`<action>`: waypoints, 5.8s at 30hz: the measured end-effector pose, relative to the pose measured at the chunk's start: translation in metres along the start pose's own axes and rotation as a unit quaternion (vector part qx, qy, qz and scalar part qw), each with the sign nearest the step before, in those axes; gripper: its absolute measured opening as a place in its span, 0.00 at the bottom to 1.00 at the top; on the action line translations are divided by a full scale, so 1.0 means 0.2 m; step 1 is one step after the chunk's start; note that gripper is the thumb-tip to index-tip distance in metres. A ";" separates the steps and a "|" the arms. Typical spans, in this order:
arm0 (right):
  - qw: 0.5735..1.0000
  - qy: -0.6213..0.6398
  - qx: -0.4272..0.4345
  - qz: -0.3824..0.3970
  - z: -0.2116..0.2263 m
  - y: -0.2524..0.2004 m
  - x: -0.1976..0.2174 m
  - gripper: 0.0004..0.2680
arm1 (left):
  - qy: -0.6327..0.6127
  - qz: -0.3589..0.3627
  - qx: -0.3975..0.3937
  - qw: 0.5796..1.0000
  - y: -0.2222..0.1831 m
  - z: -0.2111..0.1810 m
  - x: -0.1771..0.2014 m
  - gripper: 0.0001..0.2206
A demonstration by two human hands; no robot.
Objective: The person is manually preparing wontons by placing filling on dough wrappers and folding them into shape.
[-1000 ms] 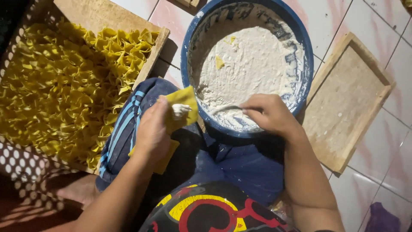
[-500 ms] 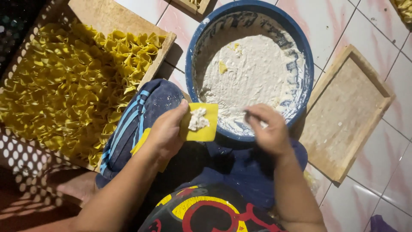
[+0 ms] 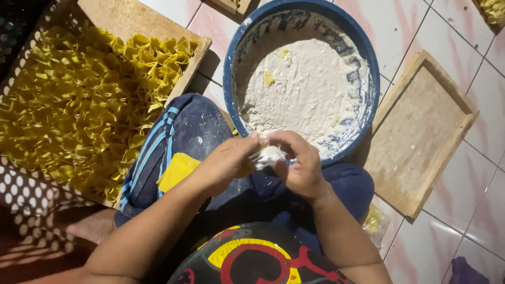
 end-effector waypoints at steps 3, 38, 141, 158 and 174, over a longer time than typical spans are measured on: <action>1.000 -0.002 0.023 0.009 0.17 0.08 -0.01 0.07 | -0.129 -0.044 0.087 0.987 0.00 -0.05 -0.06 0.22; 0.972 0.066 -0.194 -0.115 -0.12 -0.13 0.11 0.03 | -0.091 -0.049 -0.043 0.994 0.08 0.11 -0.03 0.15; 0.936 0.103 -0.335 0.034 -0.35 -0.04 -0.02 0.09 | -0.192 -0.121 -0.117 0.967 -0.26 -0.09 0.58 0.15; 0.954 0.202 -0.211 0.067 -0.05 -0.10 -0.59 0.12 | -0.323 -0.321 -0.137 0.880 -0.46 0.00 0.80 0.18; 0.994 0.023 0.058 -0.094 0.11 0.01 -0.29 0.07 | -0.438 -0.201 -0.033 0.876 -0.17 0.04 0.44 0.20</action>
Point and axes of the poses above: each hand's wrist, its own y-axis towards the middle knuckle, its own x-axis out of the back of the hand, z = x × y, the point moved 7 cm from there along y, towards the middle knuckle, and after that the axes turned 1 degree about -x, right-handed, at the moved point
